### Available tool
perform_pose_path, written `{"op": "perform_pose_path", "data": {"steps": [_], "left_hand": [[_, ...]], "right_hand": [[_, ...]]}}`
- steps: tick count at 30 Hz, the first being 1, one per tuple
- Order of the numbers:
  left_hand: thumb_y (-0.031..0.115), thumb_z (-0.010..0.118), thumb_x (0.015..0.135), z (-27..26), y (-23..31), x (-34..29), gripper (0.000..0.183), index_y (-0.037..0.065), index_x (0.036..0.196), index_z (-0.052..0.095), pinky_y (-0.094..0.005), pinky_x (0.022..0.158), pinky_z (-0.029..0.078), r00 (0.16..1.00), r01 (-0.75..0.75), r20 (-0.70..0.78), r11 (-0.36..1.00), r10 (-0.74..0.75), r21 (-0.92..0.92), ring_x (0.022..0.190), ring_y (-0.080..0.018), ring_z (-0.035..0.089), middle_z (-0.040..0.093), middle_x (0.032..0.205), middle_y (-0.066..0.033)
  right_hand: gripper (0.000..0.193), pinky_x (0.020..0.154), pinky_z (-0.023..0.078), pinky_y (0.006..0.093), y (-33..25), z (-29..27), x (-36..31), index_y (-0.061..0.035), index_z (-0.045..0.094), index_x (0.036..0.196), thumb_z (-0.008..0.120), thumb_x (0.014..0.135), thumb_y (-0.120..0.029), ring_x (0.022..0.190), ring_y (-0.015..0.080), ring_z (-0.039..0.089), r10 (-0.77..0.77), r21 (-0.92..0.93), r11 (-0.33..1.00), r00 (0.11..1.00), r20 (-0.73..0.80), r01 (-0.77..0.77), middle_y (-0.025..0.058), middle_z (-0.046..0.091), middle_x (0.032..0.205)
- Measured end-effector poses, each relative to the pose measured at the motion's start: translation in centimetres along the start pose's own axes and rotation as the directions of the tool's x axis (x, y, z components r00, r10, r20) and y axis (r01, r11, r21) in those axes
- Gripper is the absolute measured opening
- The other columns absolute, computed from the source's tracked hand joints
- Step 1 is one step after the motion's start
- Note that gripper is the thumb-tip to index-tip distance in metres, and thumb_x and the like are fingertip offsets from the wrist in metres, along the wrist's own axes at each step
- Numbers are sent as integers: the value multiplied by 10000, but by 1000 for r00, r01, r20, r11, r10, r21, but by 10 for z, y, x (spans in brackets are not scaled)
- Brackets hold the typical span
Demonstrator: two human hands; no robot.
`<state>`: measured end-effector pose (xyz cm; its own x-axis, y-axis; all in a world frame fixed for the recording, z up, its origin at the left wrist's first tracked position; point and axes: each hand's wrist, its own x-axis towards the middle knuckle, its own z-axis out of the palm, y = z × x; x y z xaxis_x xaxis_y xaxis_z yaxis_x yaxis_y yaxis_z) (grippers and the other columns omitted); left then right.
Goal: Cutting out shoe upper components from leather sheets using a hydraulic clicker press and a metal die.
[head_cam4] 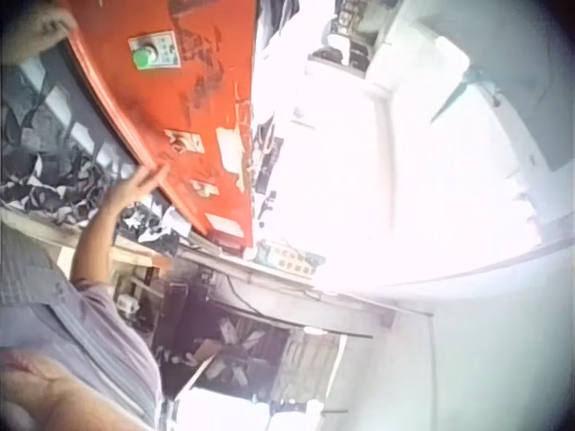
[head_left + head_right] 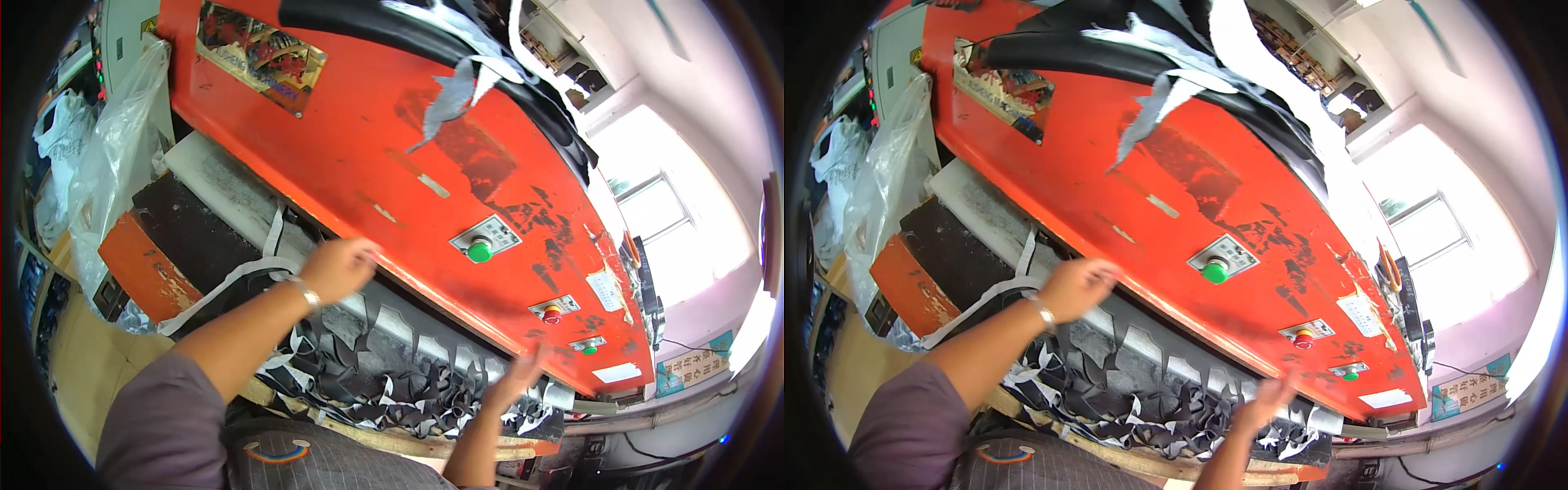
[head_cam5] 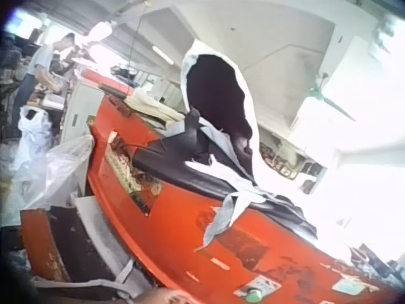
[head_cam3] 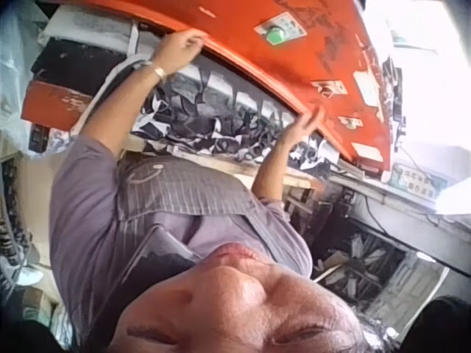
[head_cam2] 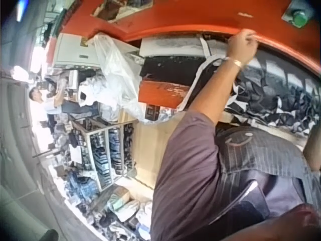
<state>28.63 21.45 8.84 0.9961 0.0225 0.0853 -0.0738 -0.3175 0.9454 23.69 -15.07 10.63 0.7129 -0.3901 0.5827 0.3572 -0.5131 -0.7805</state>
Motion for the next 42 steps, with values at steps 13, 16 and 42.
{"op": "perform_pose_path", "data": {"steps": [13, 16, 42], "left_hand": [[355, 517, 880, 61, 128, 53, 366, 70, 706, 666, -474, 631, 520, 919, -387, 198, 870, 340, 305, 653, -370, 637, 631, 664, -177], [391, 519, 879, 35, 76, 4, 372, 84, 724, 659, -483, 679, 519, 944, -297, 235, 903, 229, 311, 692, -376, 640, 640, 690, -162], [349, 527, 727, -61, -35, -190, 338, 73, 664, 711, -437, 719, 513, 959, 65, 178, 781, -221, 621, 730, -306, 652, 665, 691, -127]], "right_hand": [[713, 1124, 230, 438, 32, -73, 187, -13, 197, 1480, 384, 981, -487, 1393, 331, 262, -40, -98, 995, 880, -472, -8, 202, 199, 1531], [694, 1131, 204, 431, 40, -105, 162, -49, 164, 1497, 462, 974, -395, 1394, 298, 257, 37, -25, 998, 936, -350, -49, 203, 214, 1524], [245, 849, 481, 300, -142, 193, -24, 31, 589, 1121, 593, 915, -102, 918, 162, 607, -132, 162, 987, 531, 837, -11, 118, 647, 1044]]}}
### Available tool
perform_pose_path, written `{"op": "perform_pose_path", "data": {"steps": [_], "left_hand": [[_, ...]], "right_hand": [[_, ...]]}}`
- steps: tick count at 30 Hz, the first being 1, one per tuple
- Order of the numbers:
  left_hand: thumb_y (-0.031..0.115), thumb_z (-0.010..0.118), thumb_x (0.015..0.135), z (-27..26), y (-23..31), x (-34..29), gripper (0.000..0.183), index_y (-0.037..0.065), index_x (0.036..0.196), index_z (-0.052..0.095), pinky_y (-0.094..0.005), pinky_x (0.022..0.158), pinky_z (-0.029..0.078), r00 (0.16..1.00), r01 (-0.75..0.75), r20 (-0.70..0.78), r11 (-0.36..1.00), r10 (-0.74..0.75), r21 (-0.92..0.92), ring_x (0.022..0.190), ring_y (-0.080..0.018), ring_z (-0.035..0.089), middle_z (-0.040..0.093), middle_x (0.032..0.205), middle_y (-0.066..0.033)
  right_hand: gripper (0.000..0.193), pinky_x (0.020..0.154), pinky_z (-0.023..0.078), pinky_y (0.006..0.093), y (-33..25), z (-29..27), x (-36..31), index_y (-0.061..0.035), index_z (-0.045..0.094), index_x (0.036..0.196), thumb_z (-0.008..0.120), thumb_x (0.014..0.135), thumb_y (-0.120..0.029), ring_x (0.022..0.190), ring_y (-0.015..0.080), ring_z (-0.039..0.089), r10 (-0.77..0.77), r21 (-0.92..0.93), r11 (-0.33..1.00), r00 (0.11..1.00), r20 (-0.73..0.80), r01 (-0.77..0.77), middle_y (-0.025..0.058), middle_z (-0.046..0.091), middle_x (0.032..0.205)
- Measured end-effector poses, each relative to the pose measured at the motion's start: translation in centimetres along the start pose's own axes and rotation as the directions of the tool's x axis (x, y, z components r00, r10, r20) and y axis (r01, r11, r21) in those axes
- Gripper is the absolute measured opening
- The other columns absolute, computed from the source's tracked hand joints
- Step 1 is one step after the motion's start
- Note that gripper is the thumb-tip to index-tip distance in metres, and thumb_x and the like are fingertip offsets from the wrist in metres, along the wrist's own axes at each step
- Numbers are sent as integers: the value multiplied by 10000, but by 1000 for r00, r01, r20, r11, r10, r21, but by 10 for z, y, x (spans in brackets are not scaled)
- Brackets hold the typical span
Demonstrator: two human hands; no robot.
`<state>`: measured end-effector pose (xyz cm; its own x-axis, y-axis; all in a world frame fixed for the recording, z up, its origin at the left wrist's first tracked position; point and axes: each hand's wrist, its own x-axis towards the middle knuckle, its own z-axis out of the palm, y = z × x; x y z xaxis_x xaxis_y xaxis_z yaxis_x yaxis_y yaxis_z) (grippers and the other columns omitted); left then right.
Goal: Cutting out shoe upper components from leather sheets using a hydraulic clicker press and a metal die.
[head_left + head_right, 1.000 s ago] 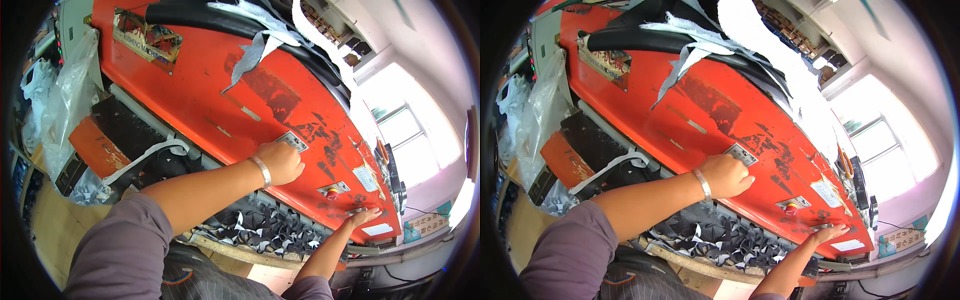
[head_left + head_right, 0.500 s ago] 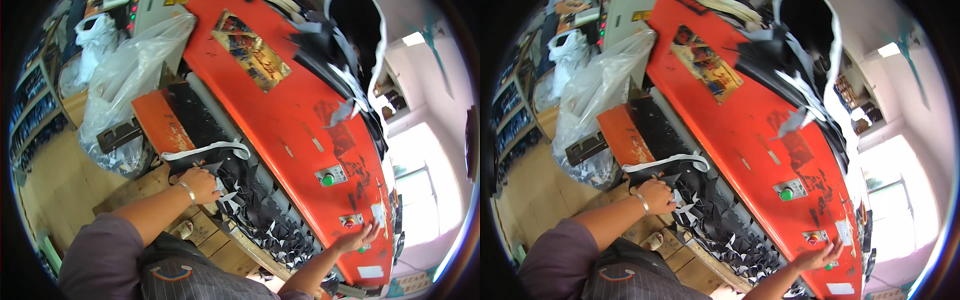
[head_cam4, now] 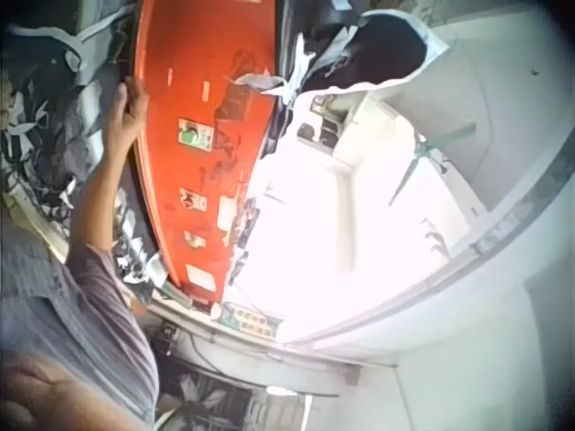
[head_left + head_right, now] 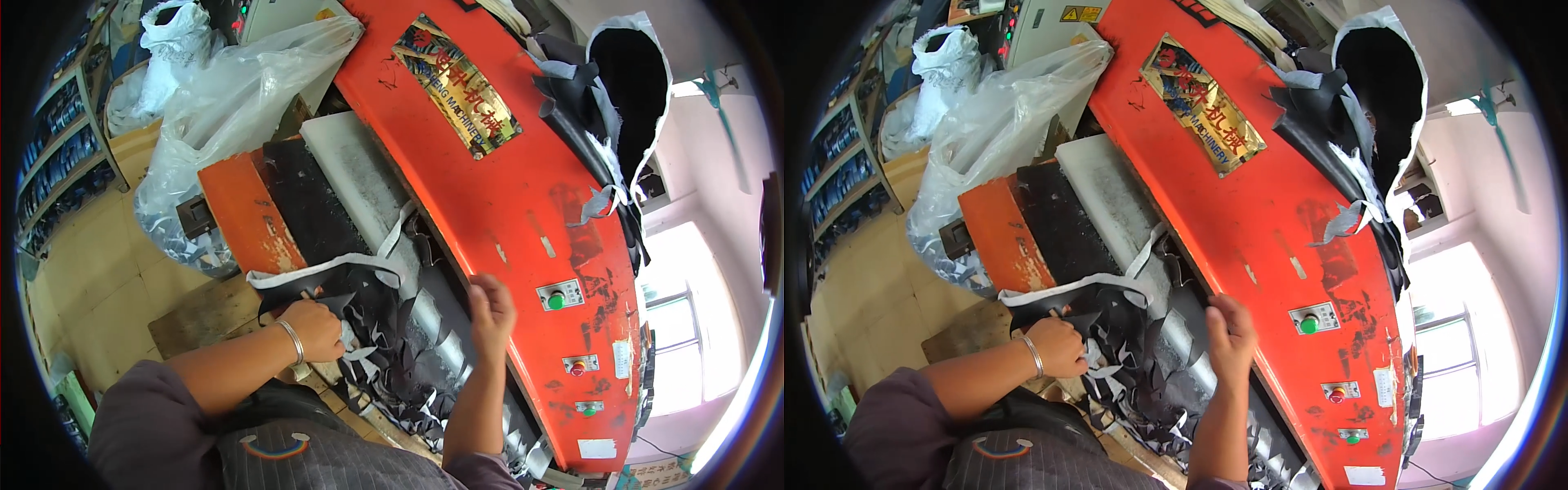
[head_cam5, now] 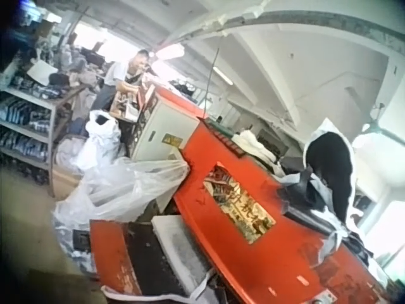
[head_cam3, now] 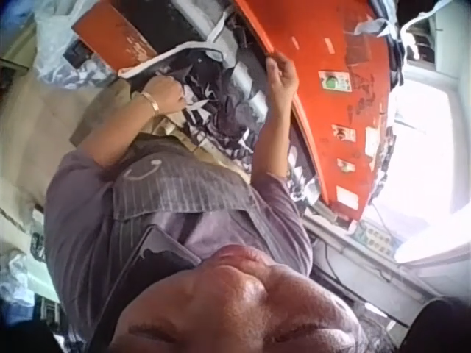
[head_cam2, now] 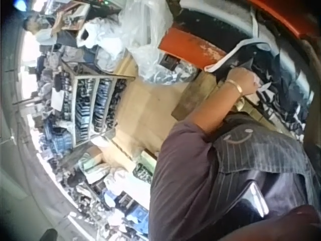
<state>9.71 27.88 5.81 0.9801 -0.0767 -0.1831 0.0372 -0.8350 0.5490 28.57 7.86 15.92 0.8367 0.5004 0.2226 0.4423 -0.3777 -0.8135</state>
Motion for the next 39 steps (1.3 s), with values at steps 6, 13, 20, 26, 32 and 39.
{"op": "perform_pose_path", "data": {"steps": [6, 13, 20, 26, 32, 39], "left_hand": [[399, 476, 866, -16, -19, -14, 422, 58, 788, 713, -438, 723, 516, 951, -76, 291, 993, 101, -95, 755, -350, 658, 685, 766, -141], [335, 569, 884, -32, -16, -20, 311, 57, 935, 697, -371, 729, 505, 975, -140, 47, 761, 218, -634, 777, -278, 671, 686, 821, -156], [402, 615, 885, -28, -38, -20, 597, -38, 1275, 510, -332, 890, 488, 957, -237, -287, 449, -47, -862, 1070, -272, 621, 606, 1170, -221], [613, 694, 751, -15, -8, -25, 1103, -112, 1426, 209, -370, 1048, 370, 919, -126, 25, 352, 394, -928, 1290, -340, 429, 408, 1364, -314], [308, 590, 911, 35, -25, -20, 370, 48, 1174, 607, -358, 859, 485, 979, 94, 189, 653, 77, -752, 956, -252, 655, 677, 1008, -182], [218, 715, 784, -32, -72, -14, 398, 24, 1110, 594, -364, 776, 508, 962, -23, -234, 810, -142, -587, 891, -260, 644, 650, 1002, -165]], "right_hand": [[612, 971, 421, 415, 37, 86, 30, 14, 569, 1222, 686, 815, -428, 1124, 359, 577, -103, -496, 850, 980, 172, 176, 201, 606, 1205], [547, 951, 354, 433, 7, 153, 48, -2, 548, 1046, 605, 812, -494, 921, 356, 644, 294, -799, 590, 953, 79, -116, 207, 681, 899], [218, 644, 436, 282, -31, 124, -38, -14, 506, 1032, 556, 891, -173, 694, 127, 550, 185, 8, 983, 983, 3, -185, 50, 573, 791], [256, 938, 460, 399, -44, 126, -183, -14, 486, 1081, 581, 891, -156, 1056, 299, 600, 418, 767, 557, 906, 71, -317, 244, 581, 1201], [156, 714, 531, 325, -43, 104, -209, -9, 434, 1079, 474, 951, -88, 741, 198, 634, 480, 732, 597, 877, 2, -328, 239, 612, 1114], [221, 859, 466, 424, -10, 65, -137, -2, 505, 1047, 602, 880, -109, 840, 364, 609, -9, -646, 763, 1000, 23, 21, 186, 630, 969]]}}
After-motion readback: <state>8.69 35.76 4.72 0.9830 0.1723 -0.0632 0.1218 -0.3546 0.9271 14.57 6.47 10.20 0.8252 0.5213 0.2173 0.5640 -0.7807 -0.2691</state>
